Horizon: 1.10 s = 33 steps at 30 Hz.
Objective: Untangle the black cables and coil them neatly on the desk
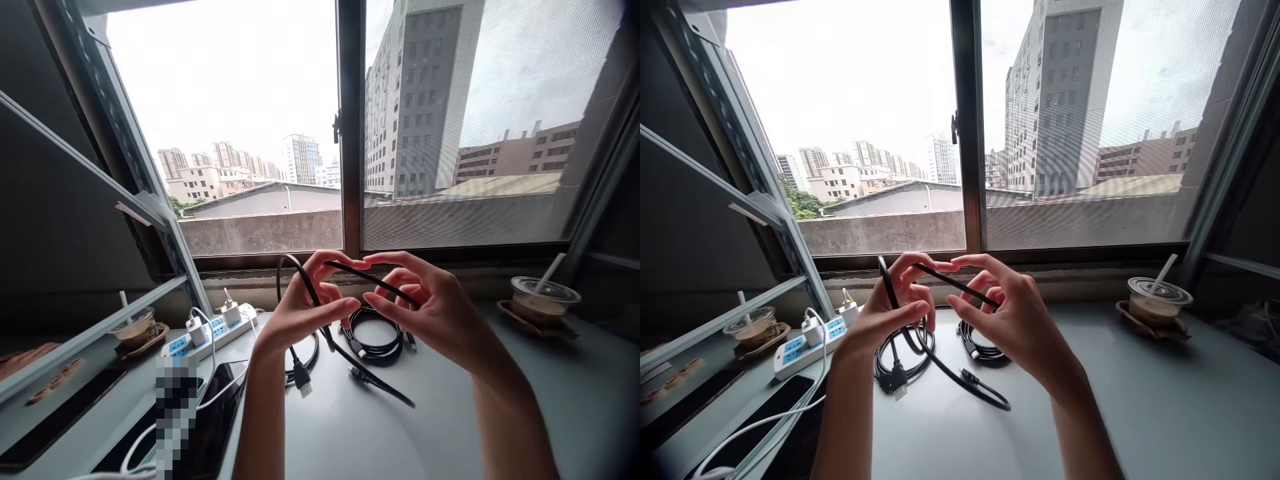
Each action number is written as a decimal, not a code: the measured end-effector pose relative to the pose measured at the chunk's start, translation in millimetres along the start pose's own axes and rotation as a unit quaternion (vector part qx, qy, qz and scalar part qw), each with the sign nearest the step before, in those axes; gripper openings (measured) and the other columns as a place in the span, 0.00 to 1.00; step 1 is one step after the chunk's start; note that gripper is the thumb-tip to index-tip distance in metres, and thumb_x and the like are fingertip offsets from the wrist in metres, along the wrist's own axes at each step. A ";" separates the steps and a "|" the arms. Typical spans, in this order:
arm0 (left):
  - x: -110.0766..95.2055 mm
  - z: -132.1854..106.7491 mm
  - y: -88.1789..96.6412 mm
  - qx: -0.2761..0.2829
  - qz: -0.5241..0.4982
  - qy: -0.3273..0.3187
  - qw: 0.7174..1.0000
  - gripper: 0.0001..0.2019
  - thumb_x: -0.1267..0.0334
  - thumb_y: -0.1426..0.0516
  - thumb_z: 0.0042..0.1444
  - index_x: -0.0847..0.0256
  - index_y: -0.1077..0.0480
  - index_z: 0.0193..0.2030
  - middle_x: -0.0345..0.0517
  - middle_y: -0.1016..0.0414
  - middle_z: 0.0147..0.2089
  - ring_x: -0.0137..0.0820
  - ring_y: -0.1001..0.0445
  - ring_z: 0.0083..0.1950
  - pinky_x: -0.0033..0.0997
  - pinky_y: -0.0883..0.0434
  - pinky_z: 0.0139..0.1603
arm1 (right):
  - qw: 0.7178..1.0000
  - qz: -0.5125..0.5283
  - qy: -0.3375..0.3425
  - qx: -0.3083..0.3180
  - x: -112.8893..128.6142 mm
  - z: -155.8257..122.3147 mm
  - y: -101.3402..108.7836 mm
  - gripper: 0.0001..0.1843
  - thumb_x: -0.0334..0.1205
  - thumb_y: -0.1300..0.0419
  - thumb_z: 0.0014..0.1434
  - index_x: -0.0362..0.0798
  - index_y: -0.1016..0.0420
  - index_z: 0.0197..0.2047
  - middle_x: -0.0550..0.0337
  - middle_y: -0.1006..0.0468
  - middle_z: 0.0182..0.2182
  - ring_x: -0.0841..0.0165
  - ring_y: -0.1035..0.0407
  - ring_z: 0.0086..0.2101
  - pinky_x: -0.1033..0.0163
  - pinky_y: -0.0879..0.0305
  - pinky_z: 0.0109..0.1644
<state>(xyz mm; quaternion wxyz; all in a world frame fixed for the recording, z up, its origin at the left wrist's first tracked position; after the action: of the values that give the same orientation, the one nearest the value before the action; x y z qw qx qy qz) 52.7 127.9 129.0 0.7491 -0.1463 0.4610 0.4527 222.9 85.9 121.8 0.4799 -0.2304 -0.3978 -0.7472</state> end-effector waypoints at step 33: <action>-6.2 -3.6 -6.7 0.019 -0.224 -0.127 0.966 0.51 0.26 0.58 0.43 0.51 0.69 0.69 0.53 0.49 0.68 0.48 0.58 0.70 0.50 0.42 0.60 | 0.882 -0.237 -0.055 0.403 -18.5 -16.6 -47.2 0.11 0.38 0.46 0.55 0.49 0.25 0.40 0.55 0.23 0.36 0.61 0.30 0.40 0.60 0.37 0.41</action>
<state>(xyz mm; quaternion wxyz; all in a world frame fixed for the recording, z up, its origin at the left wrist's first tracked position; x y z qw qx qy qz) 55.1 118.6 130.8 0.8866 -0.1727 0.3259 0.2793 189.0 92.7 81.2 0.3171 0.0435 -0.7335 -0.5996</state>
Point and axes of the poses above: each hand's wrist, its own z-axis towards the middle knuckle, its own y-axis out of the back of the hand, x = y × z, the point moved 2 cm from there along z, towards the middle knuckle
